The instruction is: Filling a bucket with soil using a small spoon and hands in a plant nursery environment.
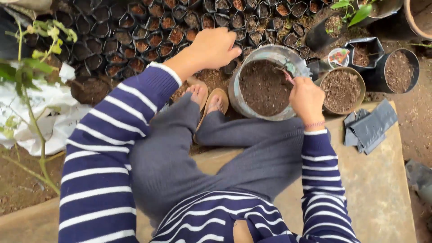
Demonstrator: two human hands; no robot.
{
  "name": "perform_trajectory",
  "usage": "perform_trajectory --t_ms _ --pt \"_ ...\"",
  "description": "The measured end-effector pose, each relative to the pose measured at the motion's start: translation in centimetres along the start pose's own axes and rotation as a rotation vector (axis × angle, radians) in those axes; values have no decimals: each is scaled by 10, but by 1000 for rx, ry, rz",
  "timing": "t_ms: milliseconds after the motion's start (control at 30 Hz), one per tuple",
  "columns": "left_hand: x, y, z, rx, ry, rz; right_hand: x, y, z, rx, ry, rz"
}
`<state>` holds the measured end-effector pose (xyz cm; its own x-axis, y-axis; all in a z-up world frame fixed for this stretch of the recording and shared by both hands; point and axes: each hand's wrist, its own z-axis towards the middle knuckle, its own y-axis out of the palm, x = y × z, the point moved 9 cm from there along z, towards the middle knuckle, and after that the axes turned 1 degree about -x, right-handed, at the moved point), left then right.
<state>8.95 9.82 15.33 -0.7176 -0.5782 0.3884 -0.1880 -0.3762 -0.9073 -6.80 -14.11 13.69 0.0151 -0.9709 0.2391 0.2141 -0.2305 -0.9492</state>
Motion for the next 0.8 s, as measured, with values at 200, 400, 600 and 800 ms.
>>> perform_trajectory --t_ms 200,400,600,800 --pt "43 -28 -19 62 44 274 52 65 4 -139 220 159" --pt "51 37 -31 -161 -90 339 75 117 -15 -293 511 305" --pt "35 73 -47 -27 -229 55 54 90 -19 -229 399 255" --pt "23 87 -54 31 -456 -201 47 79 3 -387 379 273"
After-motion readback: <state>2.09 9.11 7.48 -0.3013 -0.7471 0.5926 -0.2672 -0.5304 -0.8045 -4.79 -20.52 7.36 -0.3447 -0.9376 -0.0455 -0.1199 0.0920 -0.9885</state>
